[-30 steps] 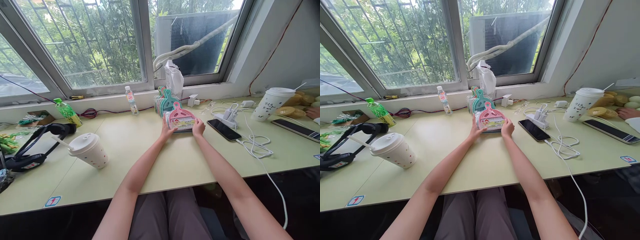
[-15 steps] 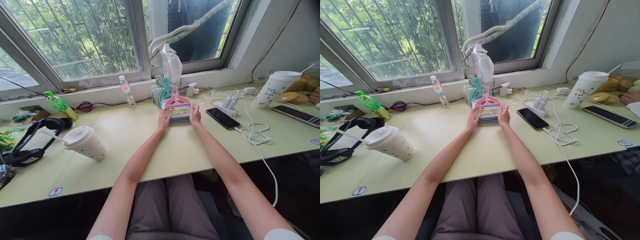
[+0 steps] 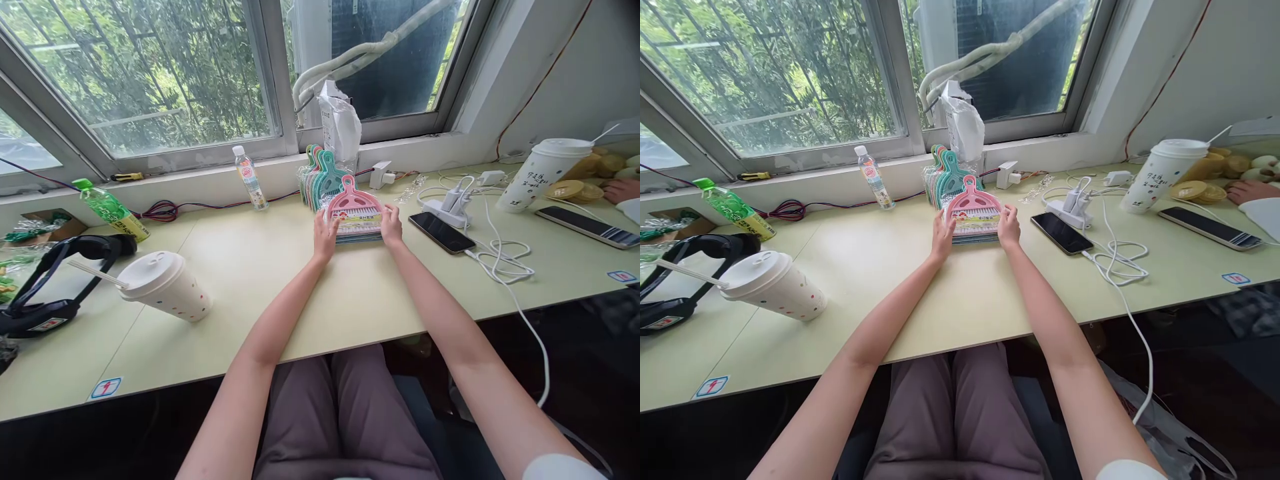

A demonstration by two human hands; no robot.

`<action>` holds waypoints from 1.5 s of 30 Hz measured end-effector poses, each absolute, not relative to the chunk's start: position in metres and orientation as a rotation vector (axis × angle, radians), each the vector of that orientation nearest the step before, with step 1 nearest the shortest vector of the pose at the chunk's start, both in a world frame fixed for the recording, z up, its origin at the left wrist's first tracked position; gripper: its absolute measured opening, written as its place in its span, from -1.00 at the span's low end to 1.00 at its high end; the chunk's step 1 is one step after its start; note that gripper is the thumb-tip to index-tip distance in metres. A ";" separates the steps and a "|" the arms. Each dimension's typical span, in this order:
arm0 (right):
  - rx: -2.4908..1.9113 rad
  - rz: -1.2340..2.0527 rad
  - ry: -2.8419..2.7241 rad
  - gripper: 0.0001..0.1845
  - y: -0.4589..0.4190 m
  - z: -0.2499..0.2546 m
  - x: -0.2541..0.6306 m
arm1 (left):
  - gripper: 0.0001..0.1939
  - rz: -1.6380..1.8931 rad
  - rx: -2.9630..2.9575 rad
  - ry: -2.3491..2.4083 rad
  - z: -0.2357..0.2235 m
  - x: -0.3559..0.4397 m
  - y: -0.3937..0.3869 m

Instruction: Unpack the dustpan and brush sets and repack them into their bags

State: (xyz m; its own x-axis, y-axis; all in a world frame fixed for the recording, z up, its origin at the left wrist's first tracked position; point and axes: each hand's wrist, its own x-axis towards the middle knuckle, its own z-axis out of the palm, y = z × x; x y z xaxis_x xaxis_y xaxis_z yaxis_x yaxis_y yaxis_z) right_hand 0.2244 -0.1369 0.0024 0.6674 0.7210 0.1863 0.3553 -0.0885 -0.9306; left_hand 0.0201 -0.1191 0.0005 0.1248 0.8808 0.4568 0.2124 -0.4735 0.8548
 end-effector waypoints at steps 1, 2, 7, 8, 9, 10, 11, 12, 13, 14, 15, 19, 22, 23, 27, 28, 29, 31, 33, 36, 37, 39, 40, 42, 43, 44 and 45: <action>-1.654 0.393 -0.853 -0.59 -0.135 0.002 0.228 | -0.46 1.448 1.738 1.097 0.002 0.019 -0.119; -1.612 0.391 -0.819 -0.59 -0.134 0.001 0.233 | -0.49 1.525 1.675 1.139 0.004 0.017 -0.118; -1.484 0.305 -0.545 -0.67 -0.133 -0.005 0.260 | -0.73 1.647 1.189 1.471 0.008 -0.011 -0.092; -1.467 0.318 -0.496 -0.68 -0.134 -0.006 0.264 | -0.76 1.599 1.110 1.485 0.008 -0.017 -0.086; -1.451 0.337 -0.463 -0.69 -0.135 -0.007 0.266 | -0.76 1.572 1.041 1.464 0.008 -0.023 -0.081; -1.437 0.361 -0.451 -0.70 -0.136 -0.008 0.266 | -0.75 1.557 0.984 1.432 0.007 -0.027 -0.077; -1.421 0.388 -0.459 -0.71 -0.137 -0.008 0.265 | -0.74 1.553 0.945 1.396 0.007 -0.030 -0.074; -1.406 0.419 -0.482 -0.72 -0.139 -0.006 0.263 | -0.74 1.557 0.921 1.367 0.006 -0.032 -0.073; -1.397 0.457 -0.518 -0.72 -0.140 -0.004 0.260 | -0.73 1.561 0.914 1.351 0.005 -0.032 -0.073; -1.400 0.502 -0.557 -0.73 -0.141 -0.001 0.257 | -0.73 1.563 0.922 1.341 0.004 -0.032 -0.073; -1.412 0.546 -0.598 -0.73 -0.142 0.002 0.255 | -0.73 1.563 0.941 1.337 0.004 -0.031 -0.074; -1.574 0.535 -0.745 -0.71 -0.146 0.010 0.255 | -0.73 1.533 1.017 1.326 0.001 -0.027 -0.075; -1.738 0.387 -0.888 -0.69 -0.149 0.013 0.263 | -0.73 1.515 1.043 1.340 0.000 -0.028 -0.073; -1.784 0.368 -0.966 -0.67 -0.151 0.014 0.265 | -0.74 1.513 1.051 1.342 -0.001 -0.028 -0.072; -1.968 0.270 -1.194 -0.70 -0.160 0.022 0.259 | -0.81 1.512 1.080 1.358 -0.002 -0.029 -0.072; -2.013 0.193 -1.202 -0.74 -0.163 0.025 0.255 | -0.83 1.509 1.091 1.372 -0.002 -0.029 -0.073; -2.041 0.104 -1.204 -0.77 -0.166 0.028 0.250 | -0.84 1.502 1.109 1.388 -0.002 -0.029 -0.074; -2.043 -0.061 -1.228 -0.80 -0.171 0.036 0.240 | -0.85 1.483 1.166 1.421 0.000 -0.027 -0.077; -1.989 -0.174 -1.247 -0.84 -0.177 0.043 0.232 | -0.84 1.467 1.244 1.451 0.003 -0.025 -0.082; -1.851 -0.241 -1.234 -0.87 -0.182 0.052 0.227 | -0.82 1.509 1.340 1.457 0.008 -0.023 -0.095; -1.794 -0.252 -1.240 -0.86 -0.183 0.054 0.226 | -0.82 1.528 1.367 1.434 0.009 -0.022 -0.101; -1.677 -0.260 -1.271 -0.83 -0.183 0.056 0.224 | -0.82 1.519 1.433 1.326 0.011 -0.024 -0.115; -1.622 -0.257 -1.282 -0.81 -0.183 0.055 0.222 | -0.80 1.470 1.475 1.237 0.011 -0.025 -0.123; -1.536 -0.239 -1.280 -0.75 -0.181 0.053 0.215 | -0.64 1.349 1.515 1.055 0.010 -0.031 -0.139; -1.506 -0.222 -1.275 -0.72 -0.180 0.052 0.209 | -0.52 1.297 1.494 0.986 0.009 -0.035 -0.146; -1.482 -0.201 -1.279 -0.69 -0.179 0.051 0.203 | -0.38 1.256 1.451 0.935 0.009 -0.039 -0.151; -1.462 -0.174 -1.294 -0.67 -0.179 0.050 0.195 | -0.24 1.222 1.395 0.887 0.009 -0.044 -0.155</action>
